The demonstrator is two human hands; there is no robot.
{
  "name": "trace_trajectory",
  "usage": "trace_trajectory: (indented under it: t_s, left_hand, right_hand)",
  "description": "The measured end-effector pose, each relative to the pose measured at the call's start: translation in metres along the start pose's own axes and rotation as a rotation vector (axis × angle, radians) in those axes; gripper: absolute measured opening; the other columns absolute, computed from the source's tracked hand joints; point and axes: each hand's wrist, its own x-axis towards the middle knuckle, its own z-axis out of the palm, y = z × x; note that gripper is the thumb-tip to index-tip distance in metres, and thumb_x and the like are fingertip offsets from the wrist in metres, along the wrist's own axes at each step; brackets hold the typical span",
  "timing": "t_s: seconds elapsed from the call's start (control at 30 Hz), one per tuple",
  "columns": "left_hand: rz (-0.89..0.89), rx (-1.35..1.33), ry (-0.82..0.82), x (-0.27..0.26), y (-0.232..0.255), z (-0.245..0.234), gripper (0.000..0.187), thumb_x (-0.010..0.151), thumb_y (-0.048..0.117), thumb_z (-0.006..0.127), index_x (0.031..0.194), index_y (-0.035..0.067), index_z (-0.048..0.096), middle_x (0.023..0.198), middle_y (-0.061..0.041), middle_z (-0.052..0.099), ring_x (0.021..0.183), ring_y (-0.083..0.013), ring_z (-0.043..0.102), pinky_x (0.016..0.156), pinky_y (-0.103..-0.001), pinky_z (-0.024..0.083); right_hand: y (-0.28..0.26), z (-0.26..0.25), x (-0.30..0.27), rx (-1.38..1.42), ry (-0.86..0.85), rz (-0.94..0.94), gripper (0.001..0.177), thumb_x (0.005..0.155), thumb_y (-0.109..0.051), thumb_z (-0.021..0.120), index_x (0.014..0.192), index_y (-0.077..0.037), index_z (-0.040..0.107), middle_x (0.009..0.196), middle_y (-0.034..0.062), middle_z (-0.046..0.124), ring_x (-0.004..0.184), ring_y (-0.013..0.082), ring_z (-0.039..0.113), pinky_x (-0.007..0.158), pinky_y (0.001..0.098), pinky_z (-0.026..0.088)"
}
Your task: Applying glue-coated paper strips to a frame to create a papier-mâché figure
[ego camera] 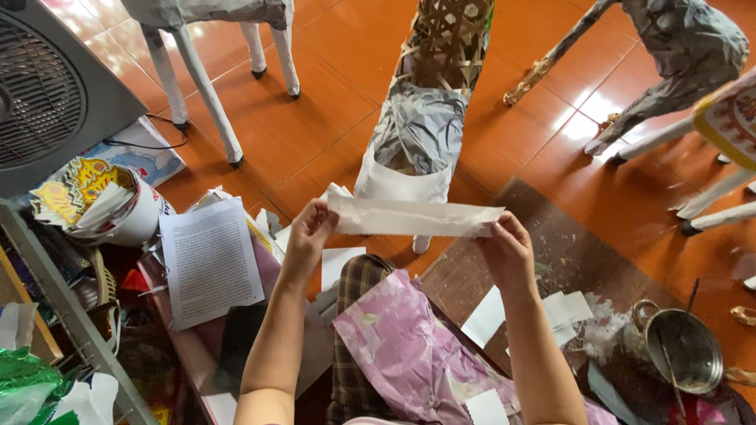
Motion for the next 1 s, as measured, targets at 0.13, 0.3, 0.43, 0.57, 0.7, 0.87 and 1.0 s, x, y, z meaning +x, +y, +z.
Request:
trace_trajectory:
  t_s: [0.13, 0.3, 0.43, 0.57, 0.7, 0.87, 1.0]
  left_hand:
    - [0.092, -0.095, 0.098, 0.034, 0.021, 0.017, 0.015, 0.102, 0.02, 0.066, 0.097, 0.005, 0.065, 0.073, -0.001, 0.054, 0.072, -0.0099, 0.052, 0.074, -0.028, 0.048]
    - [0.231, 0.033, 0.295, 0.092, -0.018, 0.009, 0.037, 0.104, 0.034, 0.066, 0.079, 0.007, 0.059, 0.053, -0.003, 0.052, 0.048, -0.0048, 0.05, 0.046, -0.018, 0.041]
    - [0.234, 0.032, 0.298, 0.125, -0.034, 0.01, 0.039, 0.104, 0.033, 0.068, 0.076, 0.008, 0.058, 0.05, -0.004, 0.055, 0.039, -0.0062, 0.05, 0.039, -0.017, 0.042]
    - [0.204, 0.082, 0.299, 0.13, -0.028, 0.017, 0.036, 0.103, 0.031, 0.068, 0.078, 0.007, 0.059, 0.051, -0.005, 0.055, 0.038, -0.0059, 0.05, 0.035, -0.017, 0.042]
    - [0.185, 0.112, 0.26, 0.143, -0.058, 0.011, 0.032, 0.104, 0.03, 0.067, 0.083, 0.006, 0.063, 0.052, -0.008, 0.06, 0.036, -0.0068, 0.052, 0.033, -0.016, 0.041]
    - [0.197, 0.132, 0.188, 0.136, -0.026, 0.013, 0.018, 0.106, 0.026, 0.062, 0.102, 0.01, 0.066, 0.053, -0.004, 0.06, 0.04, -0.0035, 0.05, 0.038, -0.015, 0.039]
    - [0.203, 0.166, 0.147, 0.147, -0.04, 0.013, 0.019, 0.106, 0.026, 0.064, 0.113, 0.01, 0.069, 0.053, 0.001, 0.059, 0.044, -0.0022, 0.047, 0.042, -0.016, 0.036]
  right_hand:
    - [-0.004, 0.026, 0.02, -0.126, 0.071, -0.06, 0.009, 0.095, -0.006, 0.069, 0.094, -0.006, 0.059, 0.084, 0.005, 0.061, 0.078, 0.0155, 0.063, 0.072, 0.0294, 0.051]
    - [0.004, 0.035, 0.042, -0.457, 0.067, -0.216, 0.02, 0.107, -0.017, 0.066, 0.088, -0.011, 0.061, 0.067, -0.004, 0.047, 0.056, 0.0022, 0.042, 0.053, 0.0189, 0.036]
    - [0.001, 0.061, 0.044, -0.554, 0.075, -0.288, 0.027, 0.108, -0.023, 0.062, 0.084, -0.012, 0.061, 0.067, -0.007, 0.041, 0.063, -0.0003, 0.034, 0.056, 0.019, 0.026]
    - [0.012, 0.053, 0.052, -0.57, 0.11, -0.272, 0.033, 0.108, -0.023, 0.063, 0.078, -0.009, 0.06, 0.063, -0.001, 0.046, 0.06, 0.0051, 0.04, 0.057, 0.021, 0.03]
    - [0.024, 0.042, 0.056, -0.541, 0.141, -0.274, 0.032, 0.106, -0.022, 0.068, 0.079, -0.006, 0.063, 0.067, 0.0059, 0.057, 0.062, 0.0121, 0.056, 0.063, 0.0245, 0.046]
    - [0.024, 0.045, 0.049, -0.559, 0.141, -0.261, 0.03, 0.107, -0.02, 0.067, 0.082, -0.004, 0.063, 0.07, 0.0063, 0.059, 0.065, 0.0125, 0.06, 0.064, 0.0251, 0.05]
    - [0.033, 0.044, 0.051, -0.565, 0.143, -0.248, 0.031, 0.107, -0.02, 0.067, 0.082, -0.002, 0.064, 0.068, 0.0101, 0.06, 0.064, 0.0146, 0.059, 0.064, 0.0282, 0.049]
